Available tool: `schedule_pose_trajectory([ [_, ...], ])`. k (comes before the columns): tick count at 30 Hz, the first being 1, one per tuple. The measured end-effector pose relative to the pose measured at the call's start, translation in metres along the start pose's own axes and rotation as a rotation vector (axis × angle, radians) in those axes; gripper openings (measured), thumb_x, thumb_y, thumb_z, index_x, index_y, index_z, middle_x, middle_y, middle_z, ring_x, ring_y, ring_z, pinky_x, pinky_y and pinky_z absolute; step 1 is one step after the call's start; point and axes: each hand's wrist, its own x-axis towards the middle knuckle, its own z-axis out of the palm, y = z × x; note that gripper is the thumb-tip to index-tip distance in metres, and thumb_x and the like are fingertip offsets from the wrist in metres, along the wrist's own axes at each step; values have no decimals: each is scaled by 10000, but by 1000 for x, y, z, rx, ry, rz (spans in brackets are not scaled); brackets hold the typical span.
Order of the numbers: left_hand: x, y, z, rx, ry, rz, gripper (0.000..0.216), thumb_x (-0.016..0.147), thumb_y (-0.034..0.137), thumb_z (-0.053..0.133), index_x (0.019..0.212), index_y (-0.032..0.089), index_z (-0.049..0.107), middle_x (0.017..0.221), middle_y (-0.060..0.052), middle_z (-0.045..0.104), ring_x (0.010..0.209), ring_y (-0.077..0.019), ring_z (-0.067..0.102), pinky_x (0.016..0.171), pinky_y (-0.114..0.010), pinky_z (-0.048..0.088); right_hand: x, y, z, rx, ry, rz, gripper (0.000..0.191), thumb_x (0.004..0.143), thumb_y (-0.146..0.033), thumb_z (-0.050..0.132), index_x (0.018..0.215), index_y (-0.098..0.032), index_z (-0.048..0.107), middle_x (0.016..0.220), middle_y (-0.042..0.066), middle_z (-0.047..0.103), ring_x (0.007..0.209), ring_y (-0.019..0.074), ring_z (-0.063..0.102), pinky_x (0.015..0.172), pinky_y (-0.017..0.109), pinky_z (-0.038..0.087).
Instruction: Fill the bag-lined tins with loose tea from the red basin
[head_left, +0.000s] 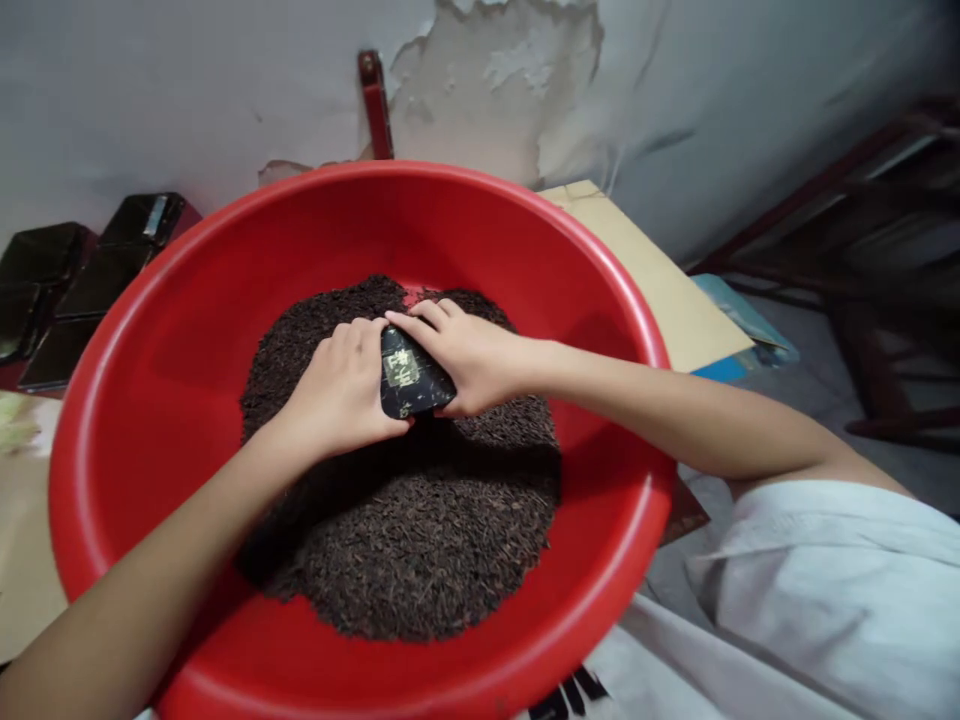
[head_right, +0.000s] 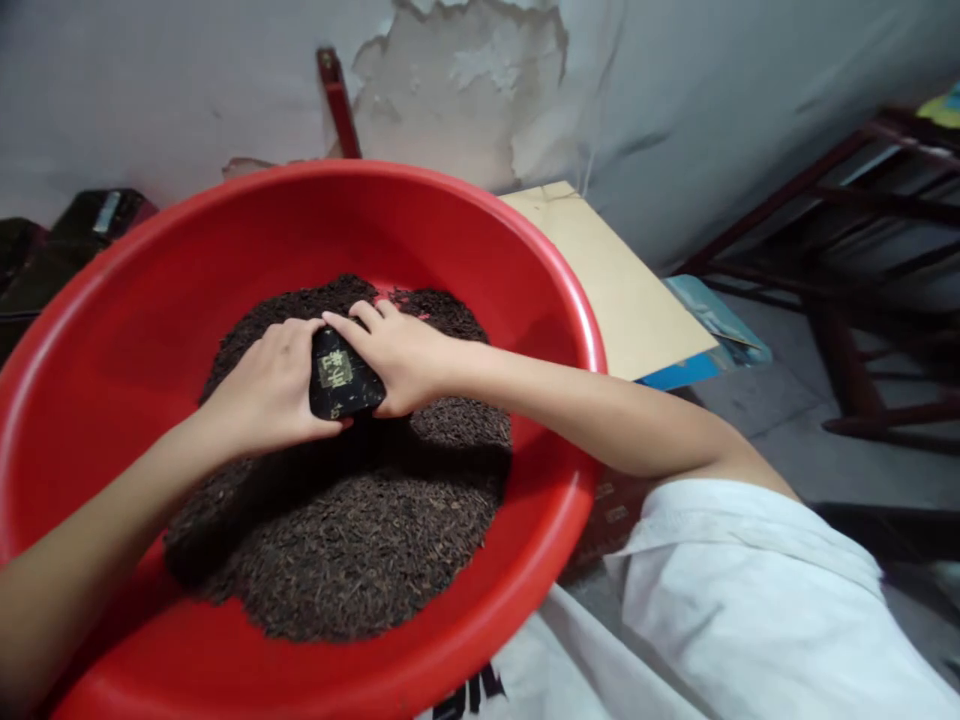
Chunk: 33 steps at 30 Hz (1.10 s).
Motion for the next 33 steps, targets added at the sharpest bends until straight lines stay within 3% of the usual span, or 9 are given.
schedule_pose_trajectory([
  [6,12,31,-34,40,77,186,848,518,381,704,1292,171,428,1178,-169,558,1021,-400,545,873,-523,467,-48,-18,-7,20,320,63,975,601,-297,681,1442,-125,218,1326,192,394,1188,327,427,1022,536,397],
  [9,37,58,-75,116,120,391,920,520,455,677,1343,134,420,1230,-175,533,1120,-434,497,980,-558,399,-79,-20,-40,-35,497,133,953,645,-361,656,1457,-146,206,1325,161,380,1244,306,396,1086,492,348],
  [12,66,100,-114,179,252,576,916,671,556,490,1440,101,293,1329,-137,454,1312,-461,331,1073,-627,221,-113,-20,-79,-165,683,211,976,624,-392,689,1452,-131,244,1341,162,358,1292,327,343,1127,473,293],
  [15,94,149,-130,292,326,691,895,699,383,479,1481,59,189,1479,-136,307,1404,-437,186,1121,-595,110,-147,-17,-106,-352,902,301,974,622,-396,713,1440,-86,287,1300,178,385,1282,320,358,1137,427,283],
  [18,122,193,-113,291,340,755,871,710,177,481,1499,64,129,1581,-145,124,1454,-401,18,1139,-597,-27,-176,-7,-113,-467,1012,502,965,658,-463,709,1461,-160,269,1301,158,397,1297,317,358,1135,425,274],
  [21,154,222,-68,93,303,777,725,804,77,418,1487,39,177,1583,-181,131,1461,-375,14,1140,-613,-69,-196,16,-100,-389,980,783,928,695,-510,673,1459,-163,276,1319,170,388,1309,362,340,1122,505,245],
  [24,187,239,-14,-75,145,796,678,807,61,438,1465,85,277,1569,-165,212,1462,-368,93,1156,-614,51,-210,50,-74,-236,938,978,895,685,-501,675,1438,-165,327,1315,169,383,1294,378,344,1084,563,271],
  [27,207,248,27,19,-26,771,701,796,43,490,1461,29,267,1561,-227,178,1453,-377,139,1157,-569,159,-219,80,-46,-86,878,1124,1010,555,-414,776,1417,-99,354,1306,194,392,1274,367,366,1074,533,323],
  [33,222,261,58,232,-185,691,579,910,62,348,1475,22,230,1559,-217,184,1450,-341,189,1135,-514,259,-219,113,-17,106,770,1318,1027,527,-306,784,1431,-104,342,1366,205,373,1297,366,359,1077,517,340],
])
